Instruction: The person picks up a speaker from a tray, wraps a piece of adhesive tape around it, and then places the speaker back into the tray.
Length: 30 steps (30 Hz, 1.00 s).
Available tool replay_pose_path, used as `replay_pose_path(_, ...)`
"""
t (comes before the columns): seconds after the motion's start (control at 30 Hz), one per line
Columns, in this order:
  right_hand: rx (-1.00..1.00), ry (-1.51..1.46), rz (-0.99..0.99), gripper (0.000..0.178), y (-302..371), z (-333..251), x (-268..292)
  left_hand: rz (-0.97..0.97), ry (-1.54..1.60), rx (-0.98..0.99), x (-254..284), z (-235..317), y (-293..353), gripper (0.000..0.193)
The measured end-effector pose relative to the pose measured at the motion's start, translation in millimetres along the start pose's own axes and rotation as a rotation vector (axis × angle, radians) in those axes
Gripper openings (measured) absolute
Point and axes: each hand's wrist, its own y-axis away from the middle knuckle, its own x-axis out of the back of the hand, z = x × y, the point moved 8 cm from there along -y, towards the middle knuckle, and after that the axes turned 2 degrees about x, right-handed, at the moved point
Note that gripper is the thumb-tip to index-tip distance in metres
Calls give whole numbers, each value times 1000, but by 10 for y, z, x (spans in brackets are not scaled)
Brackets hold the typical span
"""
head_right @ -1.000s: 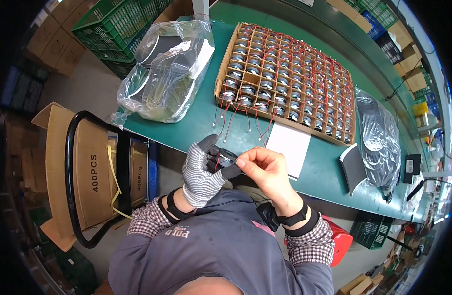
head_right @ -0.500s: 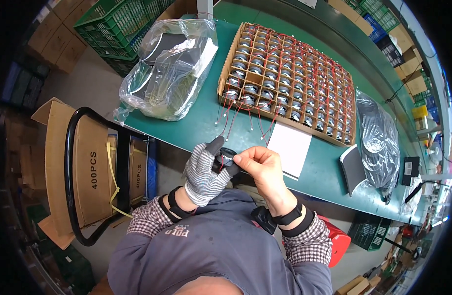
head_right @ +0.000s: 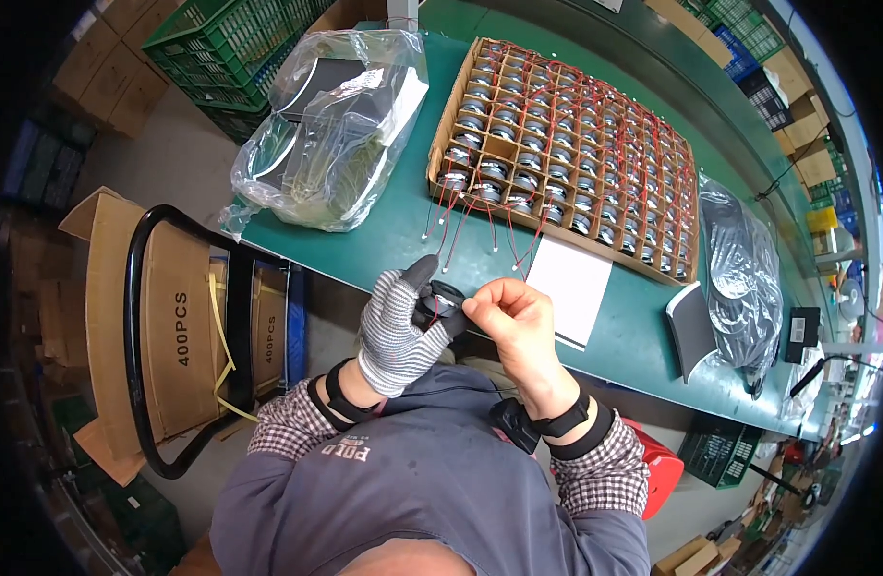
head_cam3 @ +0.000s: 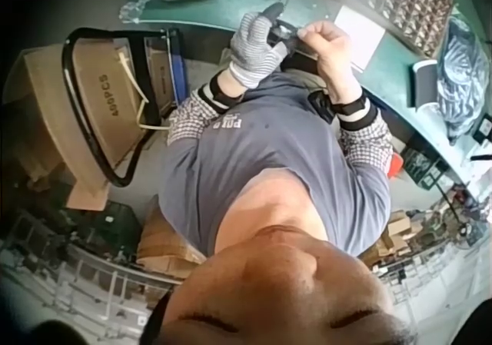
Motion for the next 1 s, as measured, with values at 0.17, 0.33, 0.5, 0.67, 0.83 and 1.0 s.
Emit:
replay_pose_path(0.17,-10,-3,13,6,7,67,8,26,39,-10,2,-27,54,65)
replay_pose_path(0.33,-13,9,4,8,4,57,4,40,43,-2,37,-19,61,62)
replay_pose_path(0.5,-63,-4,-138,9,-67,96,33,5,284,214,-64,-230,141,61)
replay_pose_path(0.67,110,-30,-180,24,-122,-141,-36,0,986,490,-229,-324,113,61)
replay_pose_path(0.83,265,-75,-189,30,-44,-186,-239,-119,1008,527,-405,-272,86,69)
replay_pose_path(1.0,296,-186,-224,28,-59,-182,-424,-124,938,593,-479,-365,118,58)
